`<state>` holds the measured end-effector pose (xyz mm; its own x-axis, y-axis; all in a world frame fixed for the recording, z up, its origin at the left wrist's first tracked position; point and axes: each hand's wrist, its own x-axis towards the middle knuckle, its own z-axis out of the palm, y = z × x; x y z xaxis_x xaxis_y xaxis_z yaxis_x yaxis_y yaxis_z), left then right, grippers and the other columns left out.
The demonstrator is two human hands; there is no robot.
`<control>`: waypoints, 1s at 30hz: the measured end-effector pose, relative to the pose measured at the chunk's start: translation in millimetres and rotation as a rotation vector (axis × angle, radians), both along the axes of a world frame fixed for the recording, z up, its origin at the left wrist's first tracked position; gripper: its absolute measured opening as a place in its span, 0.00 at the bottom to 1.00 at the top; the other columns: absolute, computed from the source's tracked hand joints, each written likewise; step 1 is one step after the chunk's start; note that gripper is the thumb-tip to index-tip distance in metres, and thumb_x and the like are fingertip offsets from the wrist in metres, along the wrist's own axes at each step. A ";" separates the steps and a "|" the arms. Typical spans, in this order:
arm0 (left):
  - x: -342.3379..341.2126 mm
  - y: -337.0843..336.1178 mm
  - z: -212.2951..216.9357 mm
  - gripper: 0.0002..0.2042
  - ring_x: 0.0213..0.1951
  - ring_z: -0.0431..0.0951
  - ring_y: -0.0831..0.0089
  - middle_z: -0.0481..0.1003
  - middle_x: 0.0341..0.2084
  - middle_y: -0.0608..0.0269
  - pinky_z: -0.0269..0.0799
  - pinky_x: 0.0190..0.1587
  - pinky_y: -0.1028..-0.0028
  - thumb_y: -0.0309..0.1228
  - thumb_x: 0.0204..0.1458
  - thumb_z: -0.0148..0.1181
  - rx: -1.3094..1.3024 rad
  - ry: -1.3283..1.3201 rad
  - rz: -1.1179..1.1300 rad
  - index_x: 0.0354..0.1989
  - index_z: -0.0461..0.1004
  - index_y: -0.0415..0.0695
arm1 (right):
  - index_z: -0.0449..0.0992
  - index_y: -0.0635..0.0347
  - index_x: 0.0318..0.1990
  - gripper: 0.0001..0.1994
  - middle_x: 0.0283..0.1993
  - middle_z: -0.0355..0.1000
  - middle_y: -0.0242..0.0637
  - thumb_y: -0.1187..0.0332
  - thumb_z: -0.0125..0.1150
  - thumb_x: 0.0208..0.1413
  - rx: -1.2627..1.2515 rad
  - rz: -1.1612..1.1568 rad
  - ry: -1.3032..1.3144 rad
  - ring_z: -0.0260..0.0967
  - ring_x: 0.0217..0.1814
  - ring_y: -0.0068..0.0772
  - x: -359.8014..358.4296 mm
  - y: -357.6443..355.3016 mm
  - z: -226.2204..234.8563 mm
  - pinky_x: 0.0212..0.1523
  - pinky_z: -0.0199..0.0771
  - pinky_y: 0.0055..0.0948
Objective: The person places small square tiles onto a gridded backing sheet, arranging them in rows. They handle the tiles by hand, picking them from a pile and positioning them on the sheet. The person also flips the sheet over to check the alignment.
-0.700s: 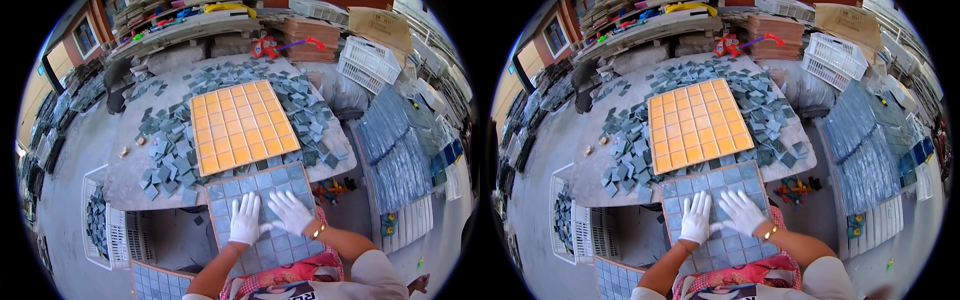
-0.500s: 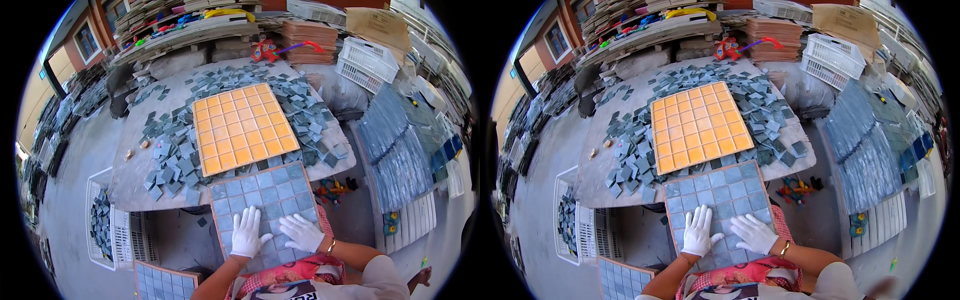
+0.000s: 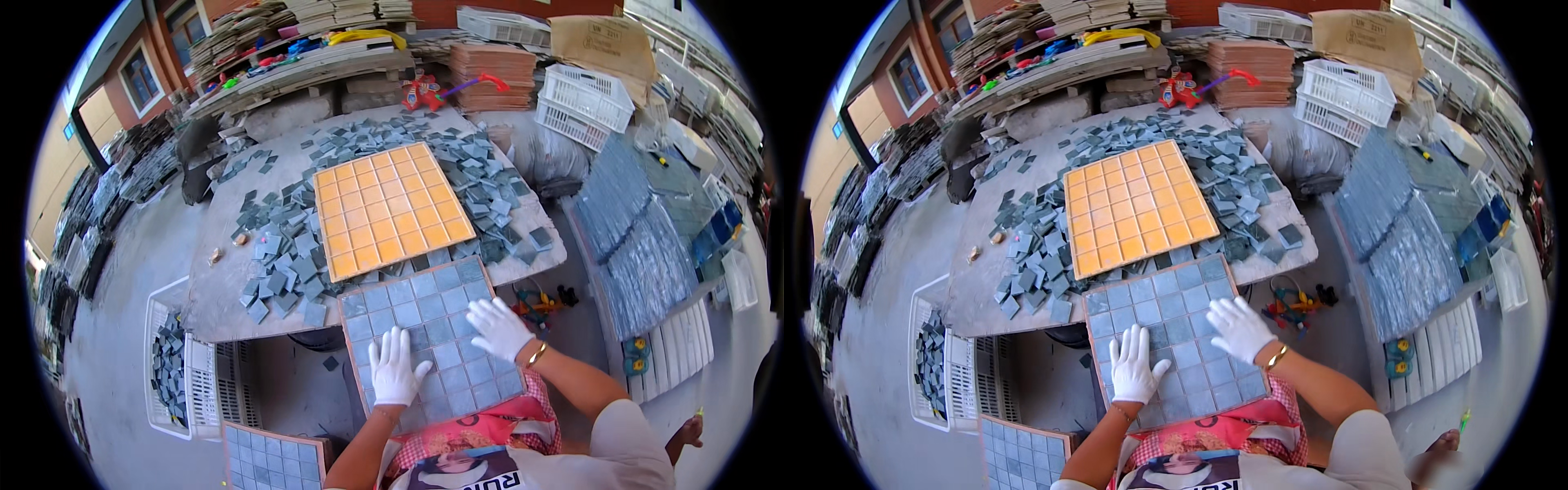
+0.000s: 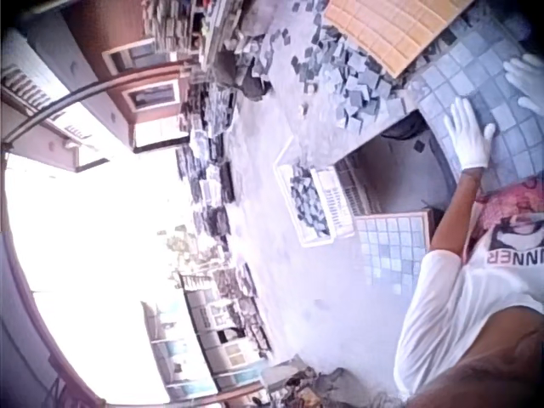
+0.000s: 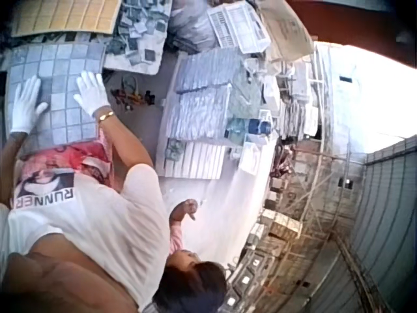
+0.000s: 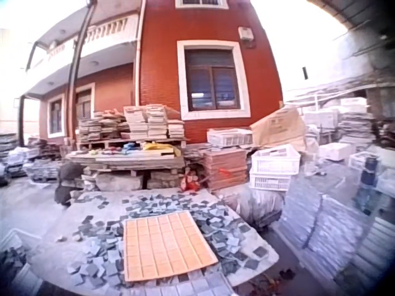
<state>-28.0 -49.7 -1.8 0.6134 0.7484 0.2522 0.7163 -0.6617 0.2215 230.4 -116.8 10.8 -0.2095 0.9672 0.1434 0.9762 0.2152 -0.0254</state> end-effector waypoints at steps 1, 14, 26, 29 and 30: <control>-6.2 -7.5 -3.5 0.40 0.64 0.57 0.54 0.60 0.62 0.48 0.45 0.65 0.50 0.50 0.45 0.61 -0.031 0.000 0.047 0.63 0.58 0.37 | 0.67 0.58 0.54 0.26 0.60 0.62 0.44 0.56 0.62 0.49 0.004 0.042 0.055 0.56 0.65 0.43 -12.6 -2.5 8.0 0.66 0.53 0.41; -44.2 -38.2 -4.8 0.39 0.64 0.57 0.52 0.61 0.61 0.47 0.44 0.65 0.49 0.54 0.48 0.56 -0.098 -0.035 0.170 0.61 0.60 0.36 | 0.72 0.55 0.40 0.16 0.43 0.71 0.40 0.61 0.67 0.46 -0.357 0.036 0.182 0.69 0.48 0.45 -90.7 94.1 23.2 0.49 0.71 0.38; -46.0 -35.9 -6.0 0.39 0.64 0.57 0.55 0.62 0.60 0.49 0.44 0.65 0.48 0.53 0.46 0.58 -0.132 -0.091 0.183 0.61 0.61 0.37 | 0.70 0.61 0.42 0.18 0.33 0.73 0.43 0.59 0.63 0.51 -0.505 -0.317 0.690 0.75 0.33 0.42 -77.5 67.5 34.7 0.33 0.75 0.36; -44.8 -34.2 -1.9 0.38 0.64 0.58 0.55 0.62 0.61 0.48 0.44 0.65 0.49 0.53 0.46 0.58 -0.131 -0.080 0.177 0.61 0.62 0.37 | 0.67 0.58 0.47 0.23 0.37 0.69 0.41 0.56 0.65 0.48 -0.264 -0.127 0.264 0.71 0.40 0.47 -83.0 53.4 37.4 0.38 0.73 0.41; -44.3 -32.1 -0.3 0.38 0.64 0.58 0.55 0.62 0.61 0.48 0.44 0.65 0.49 0.53 0.45 0.58 -0.124 -0.075 0.170 0.61 0.62 0.37 | 0.67 0.57 0.47 0.23 0.38 0.68 0.40 0.56 0.65 0.47 -0.213 -0.057 0.284 0.71 0.41 0.46 -82.5 53.2 32.9 0.39 0.73 0.40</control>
<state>-72.3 -81.8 -2.1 0.4586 0.8677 0.1919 0.7939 -0.4970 0.3502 147.9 -63.6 43.7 -0.1349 0.9907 -0.0178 0.9342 0.1212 -0.3355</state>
